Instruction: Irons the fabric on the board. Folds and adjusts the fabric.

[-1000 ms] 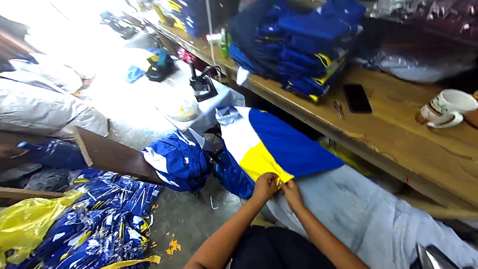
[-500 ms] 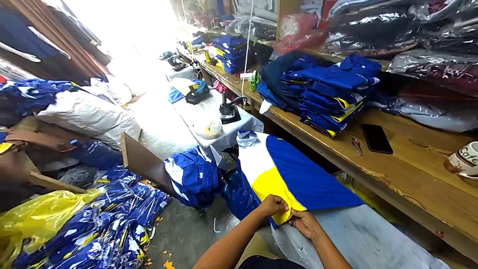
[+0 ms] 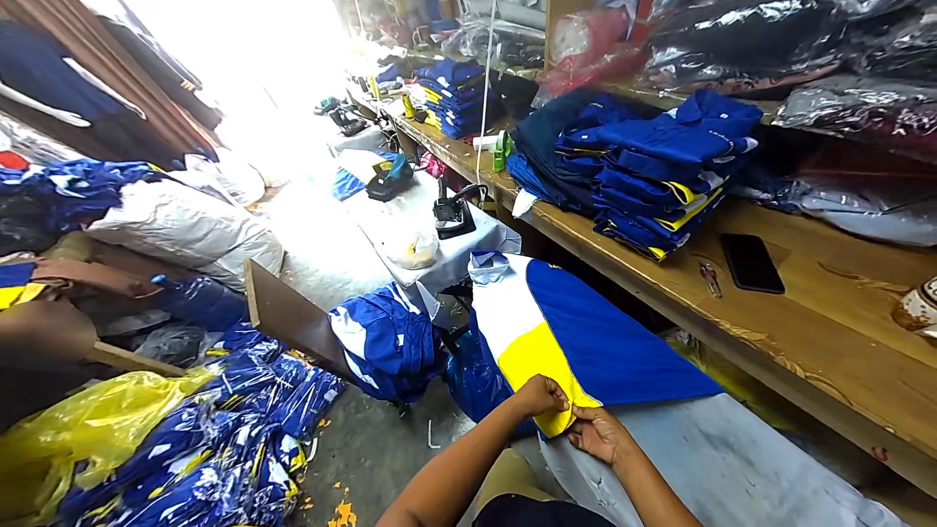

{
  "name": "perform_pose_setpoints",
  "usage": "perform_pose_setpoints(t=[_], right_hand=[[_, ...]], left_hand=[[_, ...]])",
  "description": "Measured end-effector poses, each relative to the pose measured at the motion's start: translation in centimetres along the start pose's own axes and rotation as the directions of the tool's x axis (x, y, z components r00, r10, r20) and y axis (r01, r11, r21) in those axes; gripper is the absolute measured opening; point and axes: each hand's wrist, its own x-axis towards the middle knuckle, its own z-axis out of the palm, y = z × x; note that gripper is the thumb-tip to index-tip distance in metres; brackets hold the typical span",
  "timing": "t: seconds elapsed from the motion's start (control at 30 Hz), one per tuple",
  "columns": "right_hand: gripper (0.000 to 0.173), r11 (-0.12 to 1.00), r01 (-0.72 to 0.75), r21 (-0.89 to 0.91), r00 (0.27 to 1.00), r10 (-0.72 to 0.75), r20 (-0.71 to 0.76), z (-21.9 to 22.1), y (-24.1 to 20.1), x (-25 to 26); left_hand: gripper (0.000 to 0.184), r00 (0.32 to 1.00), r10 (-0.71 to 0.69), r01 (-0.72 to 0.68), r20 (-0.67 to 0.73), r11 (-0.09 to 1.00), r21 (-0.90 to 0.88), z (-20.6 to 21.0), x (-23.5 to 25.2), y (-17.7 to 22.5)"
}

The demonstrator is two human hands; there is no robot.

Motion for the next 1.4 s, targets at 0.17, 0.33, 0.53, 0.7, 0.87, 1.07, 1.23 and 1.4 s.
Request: perform_pose_setpoints(t=[0.17, 0.33, 0.53, 0.7, 0.87, 1.07, 1.23, 1.4], right_hand=[[0.014, 0.997, 0.078, 0.021, 0.98, -0.073, -0.188, 1.3, 1.0, -1.5], [0.012, 0.978, 0.186, 0.089, 0.967, -0.167, -0.193, 1.8, 1.8, -2.6], [0.01, 0.969, 0.199, 0.144, 0.955, -0.159, -0.249, 2.0, 2.5, -2.0], [0.013, 0.91, 0.375, -0.178, 0.891, -0.406, -0.203, 2.4, 3.4, -1.9], [0.04, 0.521, 0.607, -0.599, 0.646, -0.763, -0.009, 1.5, 5.0, -1.6], [0.018, 0.865, 0.257, -0.43, 0.964, -0.26, 0.053, 0.4, 2.2, -5.6], [0.033, 0.379, 0.227, -0.897, 0.925, -0.372, 0.077, -5.6, -3.4, -7.1], [0.049, 0.388, 0.124, -0.913, 0.627, -0.744, -0.231, -11.5, -10.7, -2.4]], left_hand=[[0.029, 0.988, -0.015, 0.069, -0.151, 0.93, 0.361, 2.5, -1.7, 1.8], [0.019, 0.796, 0.472, -0.135, -0.38, 0.75, 0.647, 6.0, -2.2, -0.9], [0.023, 0.886, 0.217, -0.147, -0.409, 0.97, 0.195, 5.9, -2.9, -1.2], [0.021, 0.936, -0.289, 0.15, -0.203, 0.845, -0.513, 4.5, -1.5, 0.0], [0.026, 0.937, -0.31, 0.191, -0.16, 0.84, -0.507, 4.3, -2.2, 2.0], [0.075, 0.943, 0.13, -0.081, -0.306, 0.982, 0.168, 5.5, -5.7, -0.2], [0.085, 0.956, 0.227, -0.072, -0.186, 0.795, 0.602, 8.4, -3.8, -4.2], [0.056, 0.968, 0.221, -0.071, -0.123, 0.705, 0.705, 9.5, -1.7, -4.8]])
